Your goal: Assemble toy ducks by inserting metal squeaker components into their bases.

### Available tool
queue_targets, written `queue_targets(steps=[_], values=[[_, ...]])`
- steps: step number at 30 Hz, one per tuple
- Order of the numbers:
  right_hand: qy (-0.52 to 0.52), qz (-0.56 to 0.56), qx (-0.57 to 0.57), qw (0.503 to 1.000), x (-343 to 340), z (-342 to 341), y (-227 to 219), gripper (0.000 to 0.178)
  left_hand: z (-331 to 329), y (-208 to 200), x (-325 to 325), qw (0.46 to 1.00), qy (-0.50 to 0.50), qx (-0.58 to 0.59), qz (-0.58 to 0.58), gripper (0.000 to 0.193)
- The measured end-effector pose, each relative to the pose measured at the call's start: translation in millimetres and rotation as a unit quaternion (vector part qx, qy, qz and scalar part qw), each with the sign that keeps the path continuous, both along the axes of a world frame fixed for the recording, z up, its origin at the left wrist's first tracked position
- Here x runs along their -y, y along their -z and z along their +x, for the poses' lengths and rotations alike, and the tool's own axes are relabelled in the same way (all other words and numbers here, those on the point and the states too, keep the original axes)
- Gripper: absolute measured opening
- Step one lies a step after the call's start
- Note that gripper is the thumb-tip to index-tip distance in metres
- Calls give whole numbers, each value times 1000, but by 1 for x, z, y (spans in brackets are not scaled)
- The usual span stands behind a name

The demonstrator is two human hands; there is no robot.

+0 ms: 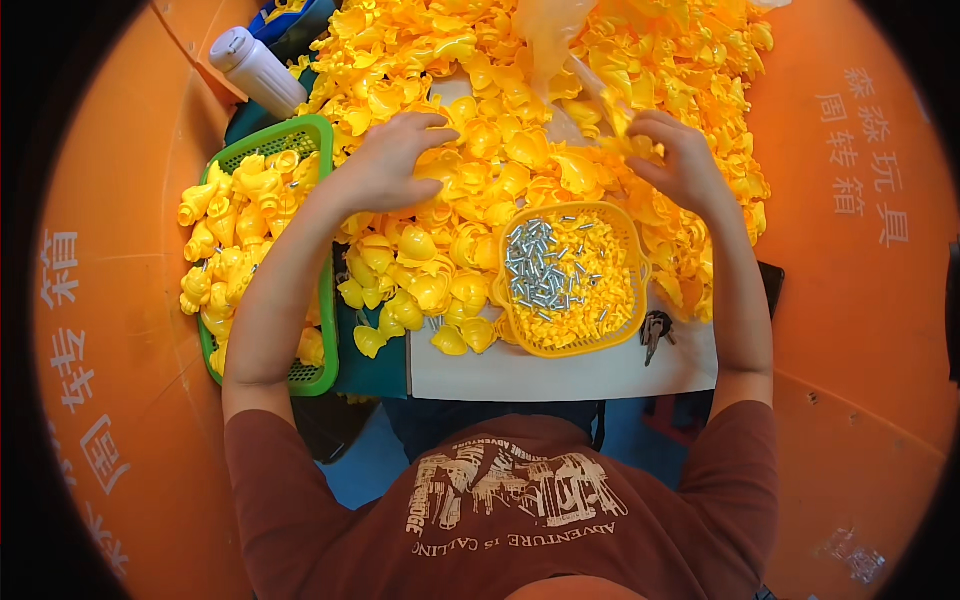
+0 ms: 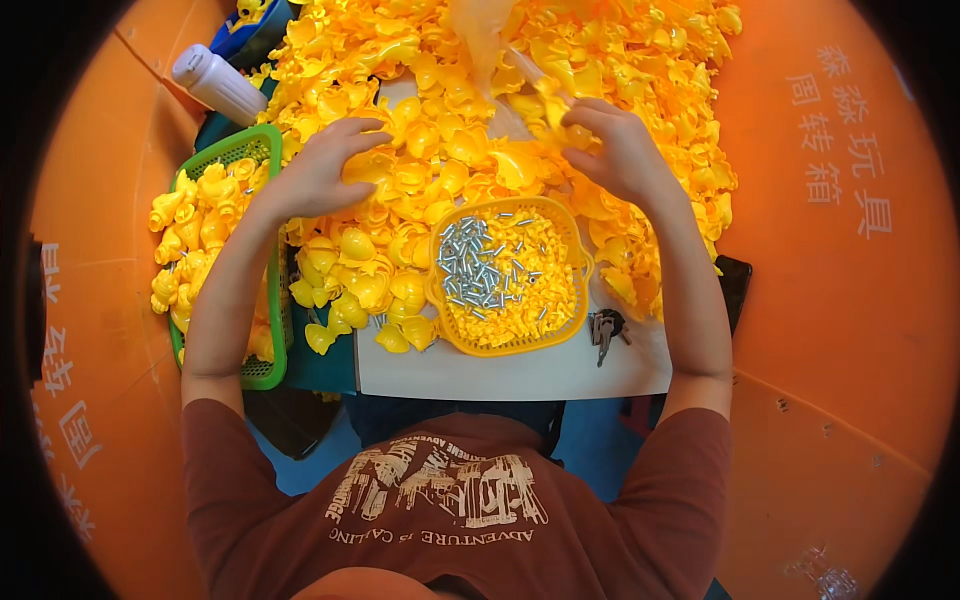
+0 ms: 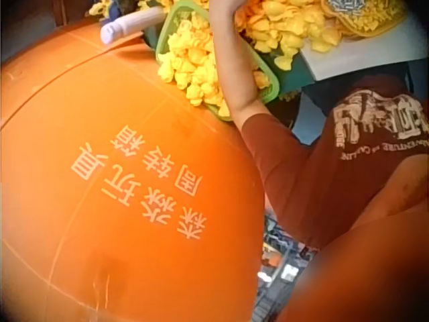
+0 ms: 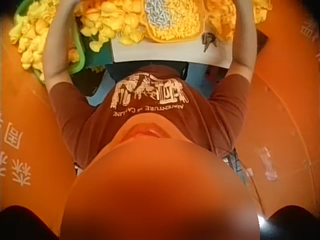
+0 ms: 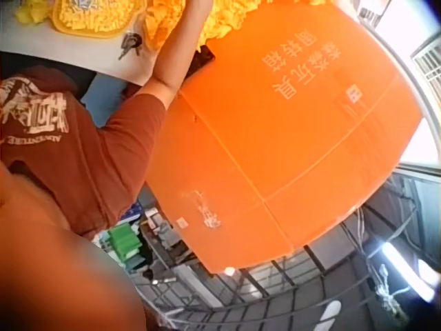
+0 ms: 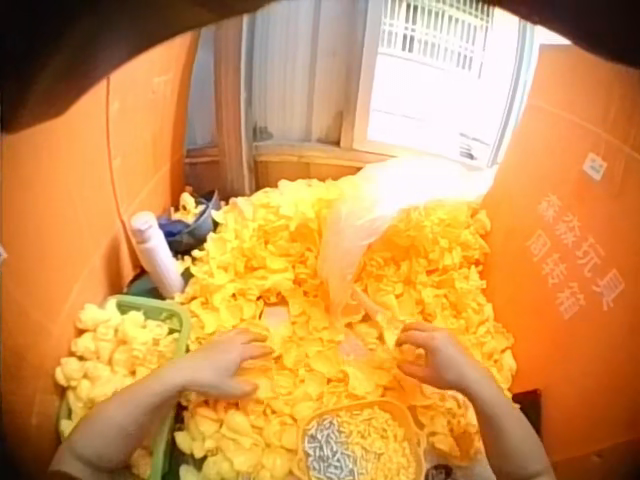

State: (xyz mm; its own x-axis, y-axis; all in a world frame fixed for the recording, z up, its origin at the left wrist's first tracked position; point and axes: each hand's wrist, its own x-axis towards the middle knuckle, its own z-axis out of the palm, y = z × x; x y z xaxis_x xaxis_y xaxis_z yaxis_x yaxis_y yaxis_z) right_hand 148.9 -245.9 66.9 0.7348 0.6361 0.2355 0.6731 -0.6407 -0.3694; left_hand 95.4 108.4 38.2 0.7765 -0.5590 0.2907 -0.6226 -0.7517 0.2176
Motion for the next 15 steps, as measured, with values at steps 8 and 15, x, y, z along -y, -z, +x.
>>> queue_targets(steps=[8,15], values=[[113,-52,36,992,-50,-7,1,20,68,18,36,964,-147,-185,-123,26],[58,-300,50,951,-108,53,57,18,100,34,63,945,-181,-261,79,28]])
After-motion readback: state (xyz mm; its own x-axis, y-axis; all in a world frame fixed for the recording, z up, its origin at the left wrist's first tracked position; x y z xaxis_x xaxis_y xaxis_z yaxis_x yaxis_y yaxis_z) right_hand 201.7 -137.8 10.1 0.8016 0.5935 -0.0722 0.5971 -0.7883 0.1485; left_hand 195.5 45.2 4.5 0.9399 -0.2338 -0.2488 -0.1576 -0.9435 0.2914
